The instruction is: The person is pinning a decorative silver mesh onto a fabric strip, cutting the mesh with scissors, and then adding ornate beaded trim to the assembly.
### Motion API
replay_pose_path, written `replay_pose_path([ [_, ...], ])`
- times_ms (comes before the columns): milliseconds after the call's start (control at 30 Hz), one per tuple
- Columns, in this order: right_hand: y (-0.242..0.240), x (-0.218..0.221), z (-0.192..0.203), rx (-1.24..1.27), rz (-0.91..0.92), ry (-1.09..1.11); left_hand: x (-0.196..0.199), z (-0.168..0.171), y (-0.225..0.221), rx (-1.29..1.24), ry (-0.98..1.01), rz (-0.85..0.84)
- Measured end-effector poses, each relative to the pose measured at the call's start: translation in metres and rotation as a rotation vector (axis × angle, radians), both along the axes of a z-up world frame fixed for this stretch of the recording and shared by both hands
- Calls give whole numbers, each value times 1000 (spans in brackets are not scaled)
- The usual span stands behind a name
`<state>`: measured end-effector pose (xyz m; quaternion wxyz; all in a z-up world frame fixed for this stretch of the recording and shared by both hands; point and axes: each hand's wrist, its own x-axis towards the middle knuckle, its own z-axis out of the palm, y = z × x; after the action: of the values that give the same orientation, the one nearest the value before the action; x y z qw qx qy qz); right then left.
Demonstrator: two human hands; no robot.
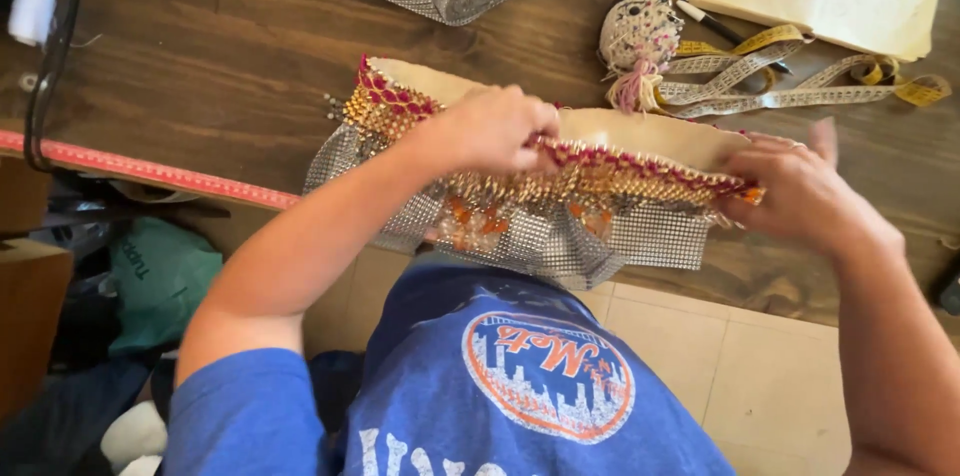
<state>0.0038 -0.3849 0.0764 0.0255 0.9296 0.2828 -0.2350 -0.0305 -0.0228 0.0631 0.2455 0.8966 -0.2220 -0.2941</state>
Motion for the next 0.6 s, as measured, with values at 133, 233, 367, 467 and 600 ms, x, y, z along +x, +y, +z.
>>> replay_pose_path([
  [133, -5, 21, -11, 193, -296, 124, 24, -3, 2, -108, 220, 180],
  [233, -12, 23, -24, 272, -316, 89, 29, 6, -5, 43, 296, 266],
  [367, -2, 19, -21, 303, -423, 94, 36, -10, -5, 55, 237, 237],
  [467, 21, 12, -12, 60, -239, 42, 30, -13, -6, 26, 211, 260],
  [600, 83, -12, 15, 425, 116, -19, -17, -14, -4, -28, -117, 54],
])
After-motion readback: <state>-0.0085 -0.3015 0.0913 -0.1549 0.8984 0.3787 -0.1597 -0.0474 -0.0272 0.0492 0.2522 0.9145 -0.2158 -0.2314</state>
